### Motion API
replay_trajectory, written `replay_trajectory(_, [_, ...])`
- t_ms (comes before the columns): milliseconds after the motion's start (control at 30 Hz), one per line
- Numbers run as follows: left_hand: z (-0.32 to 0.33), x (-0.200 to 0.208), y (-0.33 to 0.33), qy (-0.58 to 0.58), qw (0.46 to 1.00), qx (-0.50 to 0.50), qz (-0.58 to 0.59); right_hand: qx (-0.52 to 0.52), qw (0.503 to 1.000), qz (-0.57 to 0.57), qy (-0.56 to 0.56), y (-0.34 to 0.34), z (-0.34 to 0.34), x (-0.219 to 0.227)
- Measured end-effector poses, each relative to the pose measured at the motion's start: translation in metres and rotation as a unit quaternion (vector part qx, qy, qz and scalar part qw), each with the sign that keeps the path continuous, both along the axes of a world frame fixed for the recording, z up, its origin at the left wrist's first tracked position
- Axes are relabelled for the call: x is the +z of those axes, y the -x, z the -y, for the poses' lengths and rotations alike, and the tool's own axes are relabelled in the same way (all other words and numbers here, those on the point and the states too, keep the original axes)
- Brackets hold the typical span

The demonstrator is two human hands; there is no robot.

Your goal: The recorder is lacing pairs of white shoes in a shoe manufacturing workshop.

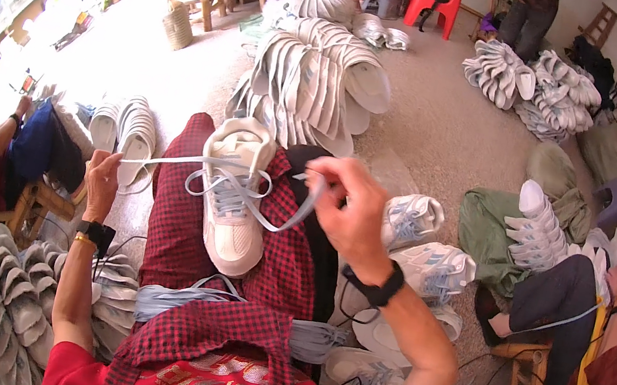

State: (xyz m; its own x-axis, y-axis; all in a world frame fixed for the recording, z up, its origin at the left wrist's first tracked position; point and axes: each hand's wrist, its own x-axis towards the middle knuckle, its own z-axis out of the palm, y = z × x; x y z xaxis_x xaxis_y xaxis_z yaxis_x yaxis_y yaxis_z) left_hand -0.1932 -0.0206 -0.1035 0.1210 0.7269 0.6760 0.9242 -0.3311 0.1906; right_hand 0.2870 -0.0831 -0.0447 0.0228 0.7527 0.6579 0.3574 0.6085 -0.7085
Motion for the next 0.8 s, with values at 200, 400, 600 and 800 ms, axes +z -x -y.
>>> replay_trajectory(200, [-0.006, 0.036, -0.052, 0.008, 0.997, -0.046, 0.067, 0.122, 0.985, -0.022, 0.122, 0.028, -0.046, -0.005])
replay_trajectory(400, [-0.002, 0.056, -0.119, 0.058, 0.981, -0.125, 0.137, 0.129, 0.985, 0.0, 0.114, 0.033, -0.054, -0.006])
replay_trajectory(600, [0.0, 0.099, -0.195, 0.114, 0.951, -0.277, 0.071, 0.113, 0.985, 0.026, 0.124, 0.036, -0.046, -0.005])
replay_trajectory(800, [-0.019, 0.085, -0.235, 0.15, 0.927, -0.345, -0.002, 0.107, 0.988, 0.059, 0.091, 0.045, -0.05, -0.005])
